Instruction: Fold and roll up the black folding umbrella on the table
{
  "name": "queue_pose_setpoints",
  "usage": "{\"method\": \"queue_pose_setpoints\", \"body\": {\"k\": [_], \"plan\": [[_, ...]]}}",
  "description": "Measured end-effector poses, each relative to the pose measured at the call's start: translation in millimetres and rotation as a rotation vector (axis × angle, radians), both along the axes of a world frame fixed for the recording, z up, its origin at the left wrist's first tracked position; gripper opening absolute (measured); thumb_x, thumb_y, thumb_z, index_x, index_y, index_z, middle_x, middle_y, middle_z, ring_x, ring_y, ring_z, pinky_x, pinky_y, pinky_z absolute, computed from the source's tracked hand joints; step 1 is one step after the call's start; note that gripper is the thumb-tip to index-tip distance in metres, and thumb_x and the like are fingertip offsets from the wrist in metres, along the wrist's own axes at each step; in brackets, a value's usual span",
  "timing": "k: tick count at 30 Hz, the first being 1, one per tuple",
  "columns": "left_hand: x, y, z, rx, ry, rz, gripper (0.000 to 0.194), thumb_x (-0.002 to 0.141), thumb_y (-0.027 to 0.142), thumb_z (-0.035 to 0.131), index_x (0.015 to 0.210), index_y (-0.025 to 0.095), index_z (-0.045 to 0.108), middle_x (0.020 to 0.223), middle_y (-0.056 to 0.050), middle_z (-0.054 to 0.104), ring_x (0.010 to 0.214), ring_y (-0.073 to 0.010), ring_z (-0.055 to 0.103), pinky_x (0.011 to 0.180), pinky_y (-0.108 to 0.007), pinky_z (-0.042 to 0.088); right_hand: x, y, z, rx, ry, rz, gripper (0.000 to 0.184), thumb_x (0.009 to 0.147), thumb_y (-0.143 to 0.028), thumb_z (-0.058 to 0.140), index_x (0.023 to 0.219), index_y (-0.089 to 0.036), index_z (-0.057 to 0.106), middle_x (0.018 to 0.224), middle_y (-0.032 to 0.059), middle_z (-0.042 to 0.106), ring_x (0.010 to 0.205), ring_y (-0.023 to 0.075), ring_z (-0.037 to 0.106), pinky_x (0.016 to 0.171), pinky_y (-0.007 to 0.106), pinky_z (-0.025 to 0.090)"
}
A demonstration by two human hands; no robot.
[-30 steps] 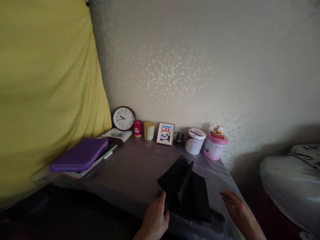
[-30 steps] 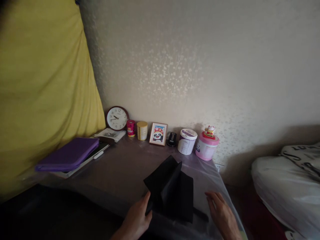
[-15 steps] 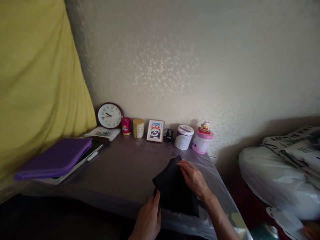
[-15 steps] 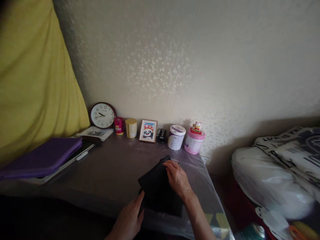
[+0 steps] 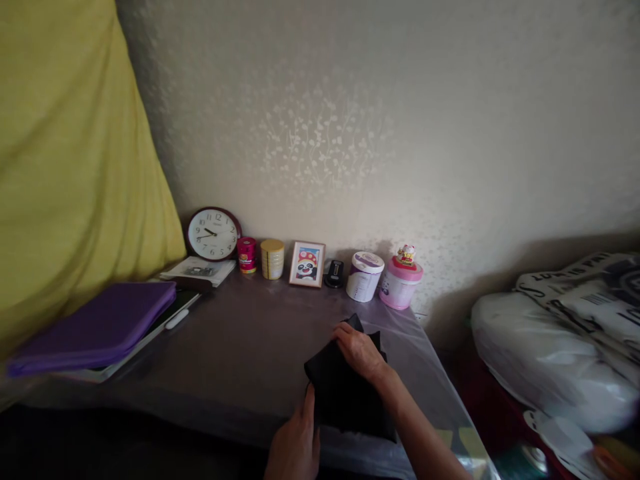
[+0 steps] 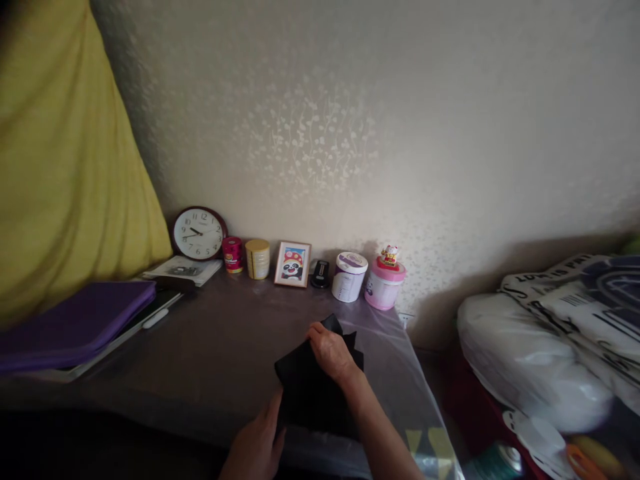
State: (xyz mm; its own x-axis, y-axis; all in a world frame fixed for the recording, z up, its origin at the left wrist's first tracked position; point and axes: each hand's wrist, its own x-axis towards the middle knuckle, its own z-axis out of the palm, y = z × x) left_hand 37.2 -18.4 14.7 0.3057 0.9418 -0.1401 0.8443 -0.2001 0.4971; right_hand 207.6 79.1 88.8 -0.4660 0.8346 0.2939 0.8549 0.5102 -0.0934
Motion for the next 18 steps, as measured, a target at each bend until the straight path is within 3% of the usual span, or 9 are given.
{"method": "queue_pose_setpoints", "body": {"k": [5,13,18], "plan": [[3.0,-0.1,3.6,-0.062,0.095,-0.040,0.064,0.081,0.009,0.033,0.139,0.015,0.007,0.131,-0.014,0.042,0.099,-0.0180,0.056,0.081,-0.025,0.041,-6.5,12.0,-2.5,0.032,0.067,-0.048,0.022,0.089,-0.013,0.032,0.093,-0.019,0.053,0.099,0.0037,0.055,0.081,0.0100,0.057,0.074,0.019,0.044],[5.1,2.1,-5.1,-0.090,0.122,-0.077,0.063,0.080,0.008,0.031,0.139,0.016,0.011,0.131,-0.013,0.042,0.100,-0.0187,0.056,0.079,-0.025,0.042,-14.1,22.9,-40.8,0.019,-0.089,-0.099,0.020,0.087,-0.013,0.036,0.087,-0.019,0.055,0.093,0.0032,0.055,0.082,0.0111,0.055,0.071,0.018,0.042],[-1.0,6.1,-6.8,-0.148,0.032,-0.023,0.068,0.079,0.017,0.038,0.139,0.011,0.007,0.134,-0.014,0.038,0.109,-0.0187,0.051,0.085,-0.025,0.039,-13.6,26.6,-46.3,0.020,-0.091,-0.093,0.020,0.088,-0.014,0.035,0.087,-0.019,0.054,0.094,0.0023,0.054,0.075,0.0100,0.055,0.066,0.018,0.042]]}}
